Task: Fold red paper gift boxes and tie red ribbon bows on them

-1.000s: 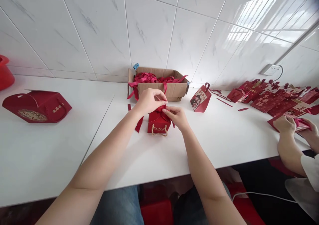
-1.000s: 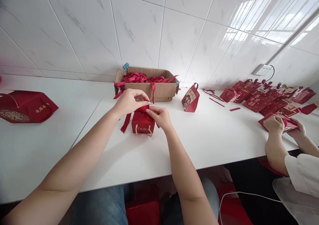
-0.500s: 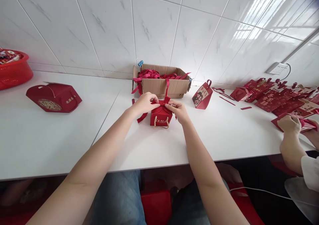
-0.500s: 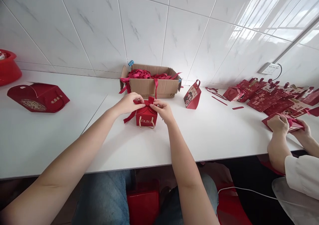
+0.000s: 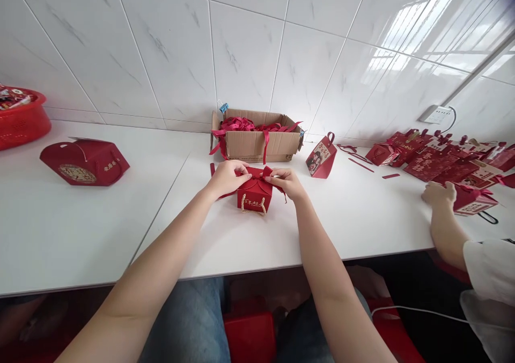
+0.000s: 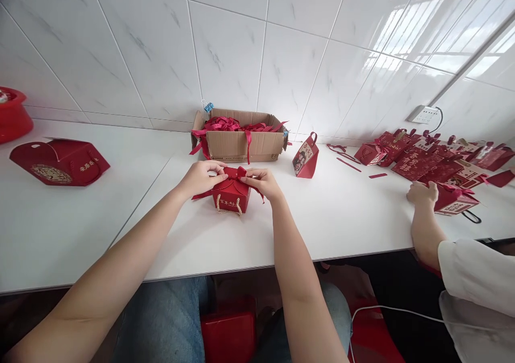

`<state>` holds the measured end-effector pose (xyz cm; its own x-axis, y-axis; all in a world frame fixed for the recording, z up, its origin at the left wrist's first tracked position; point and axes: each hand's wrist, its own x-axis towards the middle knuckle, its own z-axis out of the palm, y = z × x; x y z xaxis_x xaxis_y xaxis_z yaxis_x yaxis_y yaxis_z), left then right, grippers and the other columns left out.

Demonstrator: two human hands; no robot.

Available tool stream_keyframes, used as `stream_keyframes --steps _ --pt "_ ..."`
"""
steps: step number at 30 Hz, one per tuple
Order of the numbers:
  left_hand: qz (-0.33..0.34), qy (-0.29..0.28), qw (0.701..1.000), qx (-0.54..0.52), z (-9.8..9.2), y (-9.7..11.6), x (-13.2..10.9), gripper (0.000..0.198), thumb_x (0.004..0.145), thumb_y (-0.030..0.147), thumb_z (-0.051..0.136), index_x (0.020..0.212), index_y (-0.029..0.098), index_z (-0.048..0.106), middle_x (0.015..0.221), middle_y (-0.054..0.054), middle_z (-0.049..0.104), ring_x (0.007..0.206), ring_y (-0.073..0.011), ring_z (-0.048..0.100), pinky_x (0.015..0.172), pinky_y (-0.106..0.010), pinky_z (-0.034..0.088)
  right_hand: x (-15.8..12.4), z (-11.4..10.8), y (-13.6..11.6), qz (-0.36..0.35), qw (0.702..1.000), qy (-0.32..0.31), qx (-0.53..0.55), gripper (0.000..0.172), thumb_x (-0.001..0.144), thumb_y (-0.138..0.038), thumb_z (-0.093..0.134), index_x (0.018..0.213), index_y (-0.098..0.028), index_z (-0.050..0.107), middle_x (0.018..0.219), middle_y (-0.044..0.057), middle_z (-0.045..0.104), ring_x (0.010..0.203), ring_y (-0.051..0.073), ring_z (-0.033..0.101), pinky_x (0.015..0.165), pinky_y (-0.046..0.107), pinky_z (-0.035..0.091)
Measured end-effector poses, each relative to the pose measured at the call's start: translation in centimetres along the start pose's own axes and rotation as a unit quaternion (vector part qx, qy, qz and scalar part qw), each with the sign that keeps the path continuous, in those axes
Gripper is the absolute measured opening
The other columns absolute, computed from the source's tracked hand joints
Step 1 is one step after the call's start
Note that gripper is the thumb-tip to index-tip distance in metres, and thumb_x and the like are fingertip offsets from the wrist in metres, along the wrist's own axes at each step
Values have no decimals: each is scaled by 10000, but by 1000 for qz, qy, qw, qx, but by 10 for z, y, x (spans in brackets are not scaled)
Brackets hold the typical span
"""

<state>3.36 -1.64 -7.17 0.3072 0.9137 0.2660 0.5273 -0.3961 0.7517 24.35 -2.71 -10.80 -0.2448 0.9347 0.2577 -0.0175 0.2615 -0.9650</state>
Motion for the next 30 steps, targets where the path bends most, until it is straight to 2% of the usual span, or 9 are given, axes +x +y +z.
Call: stream_keyframes --steps 2,6,10,15,20,24,30 --pt "-6 -2 1000 1 0 2 -2 173 720 316 659 604 188 644 1161 -61 681 1015 -251 635 965 -396 474 -2 -1 -2 2 1000 -15 2 243 670 -427 772 682 -194 706 792 11 680 695 112 578 621 242 440" --pt "-13 -10 1000 -4 0 7 -8 139 710 279 652 612 181 644 1185 -71 673 1015 -250 638 951 -391 489 -6 -2 -9 41 998 -49 -15 260 686 -422 771 699 -181 674 681 -16 643 563 69 504 520 207 382" --pt "-2 -6 1000 10 2 9 -12 120 707 259 646 616 181 634 1180 -77 671 1037 -252 630 919 -371 510 -8 1 -16 67 996 -53 -30 298 691 -448 764 750 -169 677 643 -21 614 503 55 458 440 189 323" --pt "17 -8 1000 16 4 8 -12 151 711 281 647 604 179 613 1129 -83 681 968 -237 641 868 -364 527 -9 7 -22 93 994 -58 -3 335 726 -452 731 894 -164 695 654 -21 617 421 28 355 359 184 227" --pt "18 -12 999 32 3 8 -13 140 717 270 631 613 180 602 1055 -81 696 925 -236 643 790 -346 528 -10 8 -25 99 992 -73 22 305 731 -423 733 901 -173 687 802 11 694 432 20 361 352 183 215" --pt "34 -26 998 46 1 8 -13 159 761 298 612 652 185 588 1047 -72 684 928 -225 636 784 -338 505 -11 9 -29 104 993 -60 13 300 733 -423 724 901 -175 700 881 23 716 409 7 325 344 196 179" --pt "75 -57 993 77 -12 11 -16 116 822 310 573 772 212 609 879 -31 671 781 -188 622 727 -322 482 -16 21 -45 128 990 32 -54 214 734 -358 702 823 -170 753 735 22 708 395 24 312 362 225 176"
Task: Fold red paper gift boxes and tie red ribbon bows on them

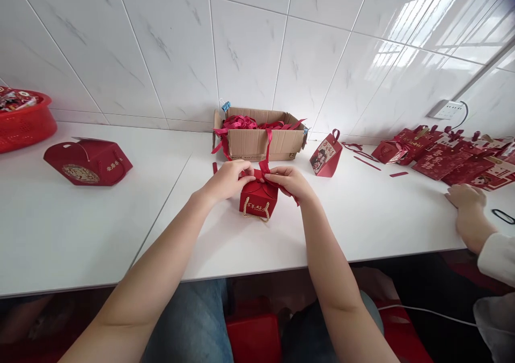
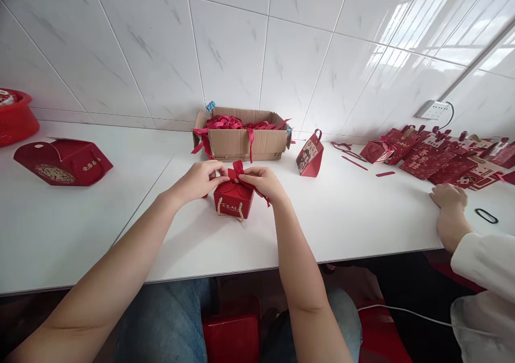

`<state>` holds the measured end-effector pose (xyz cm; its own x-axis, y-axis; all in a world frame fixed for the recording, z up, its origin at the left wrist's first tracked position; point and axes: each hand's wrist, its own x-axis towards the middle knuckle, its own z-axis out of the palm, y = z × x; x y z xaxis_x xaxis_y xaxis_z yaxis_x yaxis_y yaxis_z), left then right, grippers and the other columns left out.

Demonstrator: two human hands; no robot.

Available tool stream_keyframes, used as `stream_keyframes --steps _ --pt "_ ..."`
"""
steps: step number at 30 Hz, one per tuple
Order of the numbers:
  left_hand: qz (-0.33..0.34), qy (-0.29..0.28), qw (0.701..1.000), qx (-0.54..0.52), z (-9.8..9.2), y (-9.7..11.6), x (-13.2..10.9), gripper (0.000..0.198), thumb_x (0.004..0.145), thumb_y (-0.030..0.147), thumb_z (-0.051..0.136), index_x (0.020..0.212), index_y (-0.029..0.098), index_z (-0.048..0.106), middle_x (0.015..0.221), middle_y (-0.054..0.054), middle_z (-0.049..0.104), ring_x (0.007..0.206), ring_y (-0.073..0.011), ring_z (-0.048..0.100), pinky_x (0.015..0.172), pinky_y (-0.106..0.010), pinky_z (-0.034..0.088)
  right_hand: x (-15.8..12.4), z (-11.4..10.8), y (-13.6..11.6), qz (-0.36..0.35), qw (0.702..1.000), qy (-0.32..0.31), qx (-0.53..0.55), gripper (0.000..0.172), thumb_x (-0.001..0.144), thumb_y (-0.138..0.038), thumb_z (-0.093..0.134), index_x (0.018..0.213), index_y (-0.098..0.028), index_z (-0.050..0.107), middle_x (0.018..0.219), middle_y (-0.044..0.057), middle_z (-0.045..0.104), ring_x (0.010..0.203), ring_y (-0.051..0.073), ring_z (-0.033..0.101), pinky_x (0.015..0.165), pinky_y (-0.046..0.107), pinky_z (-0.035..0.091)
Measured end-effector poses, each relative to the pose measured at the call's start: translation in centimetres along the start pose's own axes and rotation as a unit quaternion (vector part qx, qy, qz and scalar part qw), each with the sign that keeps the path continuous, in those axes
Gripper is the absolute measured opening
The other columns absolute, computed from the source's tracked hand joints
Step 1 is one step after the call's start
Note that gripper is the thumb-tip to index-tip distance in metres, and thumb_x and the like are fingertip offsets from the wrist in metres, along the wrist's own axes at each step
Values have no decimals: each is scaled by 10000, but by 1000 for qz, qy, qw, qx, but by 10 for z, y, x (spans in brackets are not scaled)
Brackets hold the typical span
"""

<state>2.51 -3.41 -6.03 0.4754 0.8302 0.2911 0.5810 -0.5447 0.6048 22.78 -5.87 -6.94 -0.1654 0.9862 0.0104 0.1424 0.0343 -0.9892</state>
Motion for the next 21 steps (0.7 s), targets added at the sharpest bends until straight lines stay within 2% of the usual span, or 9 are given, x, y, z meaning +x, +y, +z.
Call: stream_keyframes --steps 2,5,7,10,13,15,17,19,21 --pt "2 -22 1000 -2 -9 3 -3 88 815 284 578 856 228 631 861 -23 677 778 -186 628 715 -309 488 -3 5 -4 13 999 36 -13 165 728 -302 690 782 -166 766 686 24 702 422 49 384 390 229 244" --pt "22 -40 999 -6 -23 12 -2 215 819 247 563 1026 252 620 947 -20 692 870 -190 642 753 -295 499 -3 10 -5 15 997 70 -8 141 709 -241 668 767 -172 777 683 29 713 531 105 532 484 237 375" --pt "42 -50 998 2 -29 20 4 244 836 229 533 1069 259 600 980 -12 695 903 -185 641 780 -292 497 -2 13 -3 2 997 81 -8 166 699 -228 653 793 -182 782 703 23 721 602 129 578 539 243 413" --pt "85 -61 994 28 -29 30 24 267 843 203 507 1087 268 593 962 1 692 925 -188 620 804 -298 484 -1 14 1 -29 995 84 -44 164 692 -234 636 766 -189 775 649 -10 684 590 119 544 532 236 381" --pt "131 -63 988 54 -18 34 45 261 822 180 517 1051 265 609 917 3 690 996 -212 575 876 -330 451 -1 13 3 -56 994 58 -77 146 713 -269 618 675 -181 728 560 -35 599 530 96 470 493 228 319" --pt "143 -62 985 68 -11 32 54 231 811 175 529 1009 259 614 888 7 691 1003 -218 561 946 -365 407 0 11 5 -60 995 37 -64 190 743 -329 614 682 -178 712 580 -25 611 536 103 483 490 230 323" --pt "142 -34 986 78 -4 27 55 216 797 189 560 1000 249 600 904 5 685 1002 -219 559 989 -394 366 1 10 7 -60 997 37 -42 249 760 -403 626 709 -175 713 654 2 670 584 123 538 514 235 360" --pt "117 46 989 78 0 20 50 216 774 233 609 987 224 577 952 -21 660 997 -223 552 959 -385 381 3 11 9 -64 996 54 -26 289 764 -447 641 723 -171 715 717 26 711 641 141 584 556 241 400" --pt "59 135 988 53 4 12 41 186 777 305 622 915 198 558 961 -50 625 954 -218 548 871 -345 421 5 13 10 -69 995 67 -23 289 770 -446 644 737 -168 717 735 35 727 680 154 614 600 249 430"
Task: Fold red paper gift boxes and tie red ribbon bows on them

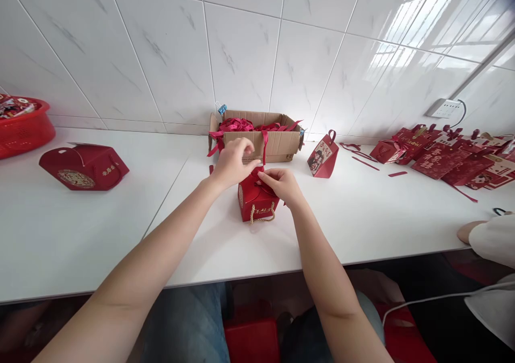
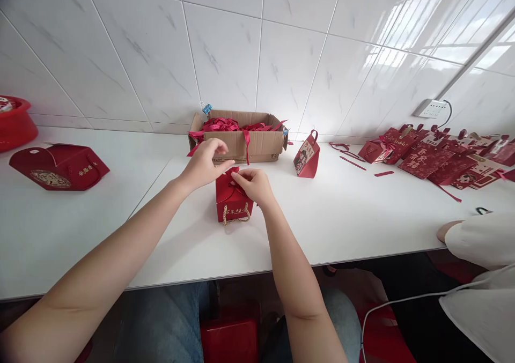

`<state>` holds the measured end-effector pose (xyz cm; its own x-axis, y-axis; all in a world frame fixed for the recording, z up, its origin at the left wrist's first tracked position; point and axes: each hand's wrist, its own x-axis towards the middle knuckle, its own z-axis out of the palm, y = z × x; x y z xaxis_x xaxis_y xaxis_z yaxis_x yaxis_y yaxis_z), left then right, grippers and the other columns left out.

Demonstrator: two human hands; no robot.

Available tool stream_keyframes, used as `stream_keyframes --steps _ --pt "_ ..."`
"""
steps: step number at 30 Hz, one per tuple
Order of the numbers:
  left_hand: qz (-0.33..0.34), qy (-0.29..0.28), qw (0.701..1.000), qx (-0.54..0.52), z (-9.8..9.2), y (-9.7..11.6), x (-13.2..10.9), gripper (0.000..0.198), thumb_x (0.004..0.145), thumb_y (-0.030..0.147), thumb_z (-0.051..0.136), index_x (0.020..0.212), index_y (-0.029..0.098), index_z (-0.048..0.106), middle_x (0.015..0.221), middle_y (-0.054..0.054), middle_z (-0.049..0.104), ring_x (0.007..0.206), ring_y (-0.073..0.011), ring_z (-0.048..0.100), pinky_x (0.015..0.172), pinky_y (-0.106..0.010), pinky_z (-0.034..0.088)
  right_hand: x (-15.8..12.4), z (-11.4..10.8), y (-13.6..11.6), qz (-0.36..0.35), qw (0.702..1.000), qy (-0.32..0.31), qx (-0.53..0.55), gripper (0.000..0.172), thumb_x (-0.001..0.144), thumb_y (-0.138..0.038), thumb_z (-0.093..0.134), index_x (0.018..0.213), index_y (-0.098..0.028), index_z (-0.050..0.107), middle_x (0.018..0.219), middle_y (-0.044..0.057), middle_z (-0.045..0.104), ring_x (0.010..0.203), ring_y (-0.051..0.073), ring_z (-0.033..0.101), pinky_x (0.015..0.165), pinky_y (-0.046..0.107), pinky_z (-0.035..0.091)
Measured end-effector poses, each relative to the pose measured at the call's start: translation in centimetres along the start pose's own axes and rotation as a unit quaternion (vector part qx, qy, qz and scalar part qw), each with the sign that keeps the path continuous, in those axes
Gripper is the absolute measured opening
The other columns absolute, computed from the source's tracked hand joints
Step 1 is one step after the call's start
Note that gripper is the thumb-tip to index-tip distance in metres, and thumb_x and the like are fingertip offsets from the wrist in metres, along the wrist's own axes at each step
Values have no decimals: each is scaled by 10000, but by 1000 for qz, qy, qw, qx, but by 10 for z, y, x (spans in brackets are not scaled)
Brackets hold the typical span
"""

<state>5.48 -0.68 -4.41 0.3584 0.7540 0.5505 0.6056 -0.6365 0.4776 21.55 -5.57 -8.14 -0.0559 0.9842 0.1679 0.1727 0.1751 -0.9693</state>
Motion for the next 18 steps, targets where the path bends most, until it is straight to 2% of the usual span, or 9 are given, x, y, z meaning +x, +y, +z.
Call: stream_keyframes --steps 2,5,7,9,11,15,18 --pt "-86 14 996 -28 2 -6 -11 218 817 401 577 789 186 547 898 -60 608 889 -209 549 806 -322 432 1 3 1 -3 1000 4 -4 280 780 -434 639 760 -166 721 736 37 732 703 165 635 634 261 451" --pt "-161 -58 980 -103 7 -13 -24 383 850 521 502 704 178 592 887 -63 625 888 -212 562 810 -324 427 0 6 1 -13 1000 5 -7 273 787 -425 634 754 -166 715 728 41 731 726 182 660 670 282 478" --pt "-165 -60 970 -166 11 -14 -31 362 826 523 543 777 179 642 953 -58 645 908 -209 574 821 -321 429 0 8 3 -22 1000 9 3 267 782 -428 637 747 -172 704 733 43 730 744 190 675 696 296 497" --pt "-156 -34 961 -225 13 -14 -36 303 788 475 613 848 180 643 971 -48 652 881 -191 583 804 -310 440 0 9 5 -27 999 15 24 252 769 -431 650 773 -182 683 736 39 728 757 192 688 714 304 515" --pt "-144 -19 952 -271 15 -13 -40 260 778 425 637 853 176 615 931 -38 647 838 -172 585 776 -298 447 0 11 9 -27 998 30 51 255 748 -431 676 857 -204 632 705 17 720 738 188 698 682 297 526" --pt "-133 -26 933 -333 18 -11 -44 207 805 368 618 836 183 530 853 -15 630 815 -154 602 743 -281 452 1 15 14 -52 995 51 61 344 738 -414 696 970 -261 492 638 -42 698 632 163 679 572 254 491" --pt "-135 -26 919 -369 18 -8 -46 258 768 320 674 862 197 467 819 7 636 786 -143 614 739 -280 469 1 17 15 -79 995 46 37 264 773 -391 661 950 -263 514 644 -43 694 588 144 653 553 245 466"
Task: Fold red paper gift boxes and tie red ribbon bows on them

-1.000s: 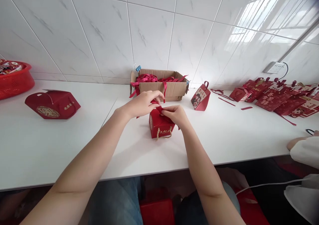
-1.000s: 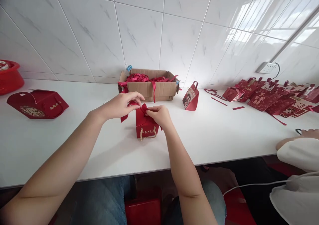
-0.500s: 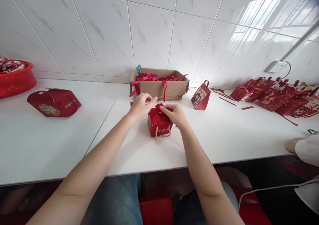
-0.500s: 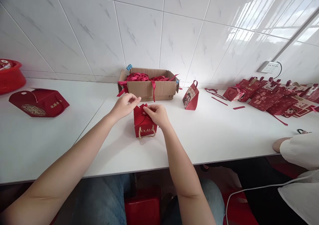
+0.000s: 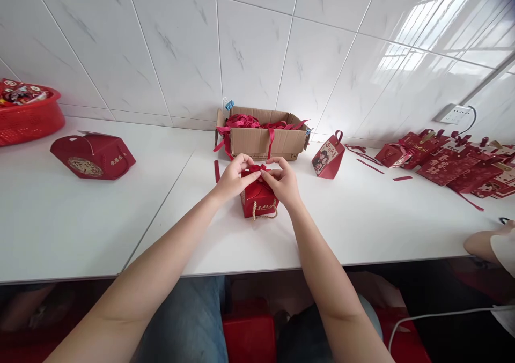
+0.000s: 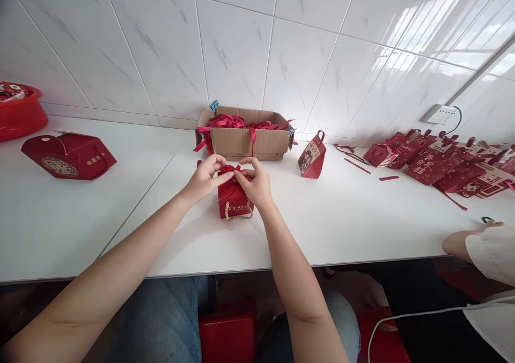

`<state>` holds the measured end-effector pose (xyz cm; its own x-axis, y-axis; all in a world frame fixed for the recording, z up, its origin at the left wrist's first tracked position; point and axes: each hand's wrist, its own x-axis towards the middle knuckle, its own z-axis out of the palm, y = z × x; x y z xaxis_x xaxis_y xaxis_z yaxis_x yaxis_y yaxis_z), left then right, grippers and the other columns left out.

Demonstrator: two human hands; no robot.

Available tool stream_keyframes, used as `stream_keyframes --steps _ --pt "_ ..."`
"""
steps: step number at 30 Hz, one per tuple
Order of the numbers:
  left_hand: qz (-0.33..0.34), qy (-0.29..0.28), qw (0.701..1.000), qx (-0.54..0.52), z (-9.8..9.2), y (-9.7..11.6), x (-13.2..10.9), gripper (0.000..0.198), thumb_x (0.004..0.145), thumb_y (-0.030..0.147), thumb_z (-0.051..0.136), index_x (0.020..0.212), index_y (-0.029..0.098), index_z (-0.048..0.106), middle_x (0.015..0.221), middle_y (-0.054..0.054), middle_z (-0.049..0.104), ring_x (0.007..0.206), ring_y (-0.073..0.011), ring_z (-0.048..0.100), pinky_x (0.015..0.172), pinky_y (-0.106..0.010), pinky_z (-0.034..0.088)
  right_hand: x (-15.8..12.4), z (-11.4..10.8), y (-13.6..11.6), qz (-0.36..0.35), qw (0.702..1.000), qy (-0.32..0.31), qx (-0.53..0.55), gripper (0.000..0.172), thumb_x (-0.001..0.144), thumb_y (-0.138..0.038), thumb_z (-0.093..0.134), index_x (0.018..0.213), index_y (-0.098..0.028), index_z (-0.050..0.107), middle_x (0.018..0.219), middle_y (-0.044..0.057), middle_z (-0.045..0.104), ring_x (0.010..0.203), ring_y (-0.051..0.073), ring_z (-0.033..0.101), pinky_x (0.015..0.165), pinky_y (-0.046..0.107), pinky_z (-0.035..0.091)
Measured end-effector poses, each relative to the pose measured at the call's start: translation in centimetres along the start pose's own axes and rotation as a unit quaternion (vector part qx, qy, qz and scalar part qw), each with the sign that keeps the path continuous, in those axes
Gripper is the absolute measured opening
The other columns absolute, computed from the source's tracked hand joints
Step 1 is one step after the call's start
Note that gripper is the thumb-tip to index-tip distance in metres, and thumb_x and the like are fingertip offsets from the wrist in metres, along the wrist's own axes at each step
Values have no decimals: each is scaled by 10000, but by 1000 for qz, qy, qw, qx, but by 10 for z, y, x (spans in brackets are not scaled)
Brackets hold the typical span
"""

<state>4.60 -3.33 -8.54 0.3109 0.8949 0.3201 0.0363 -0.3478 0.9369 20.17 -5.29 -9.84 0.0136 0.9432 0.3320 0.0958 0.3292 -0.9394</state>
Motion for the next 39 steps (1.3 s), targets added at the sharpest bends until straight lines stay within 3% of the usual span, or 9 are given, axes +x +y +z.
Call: stream_keyframes --steps 10,18,24,27,33,39 --pt "-24 -10 998 -65 -11 -2 3 379 669 288 773 953 181 547 762 13 662 724 -129 636 734 -277 501 0 3 4 -36 999 10 -14 254 759 -457 681 802 -212 627 744 27 707 712 180 680 650 301 520" --pt "45 62 997 30 -11 -1 4 301 690 265 735 841 188 486 735 3 650 696 -130 603 668 -266 480 -3 11 5 -73 992 50 -86 196 728 -381 720 840 -225 685 855 24 716 790 187 659 776 357 536" --pt "69 65 990 105 -11 0 2 286 727 276 710 858 198 468 729 -1 672 676 -133 604 674 -276 481 0 12 10 -136 968 130 -167 86 735 -327 706 748 -243 723 861 32 556 792 169 583 724 339 532" --pt "86 72 988 110 -9 -1 2 265 737 254 700 863 199 473 723 9 669 689 -131 619 693 -274 487 0 12 13 -142 967 115 -179 100 771 -322 666 768 -233 711 880 42 547 806 176 573 723 345 525" --pt "107 96 987 73 -3 -6 2 263 736 203 691 881 198 472 757 5 678 749 -135 666 728 -265 517 1 13 16 -158 963 80 -203 108 816 -306 596 766 -218 635 1038 81 602 1055 236 536 975 438 435" --pt "110 91 989 26 1 -9 2 364 737 186 682 970 214 403 800 10 678 741 -118 672 743 -261 530 4 11 20 -92 986 26 -134 193 832 -393 564 741 -229 605 1098 78 605 1094 242 532 1014 456 391"
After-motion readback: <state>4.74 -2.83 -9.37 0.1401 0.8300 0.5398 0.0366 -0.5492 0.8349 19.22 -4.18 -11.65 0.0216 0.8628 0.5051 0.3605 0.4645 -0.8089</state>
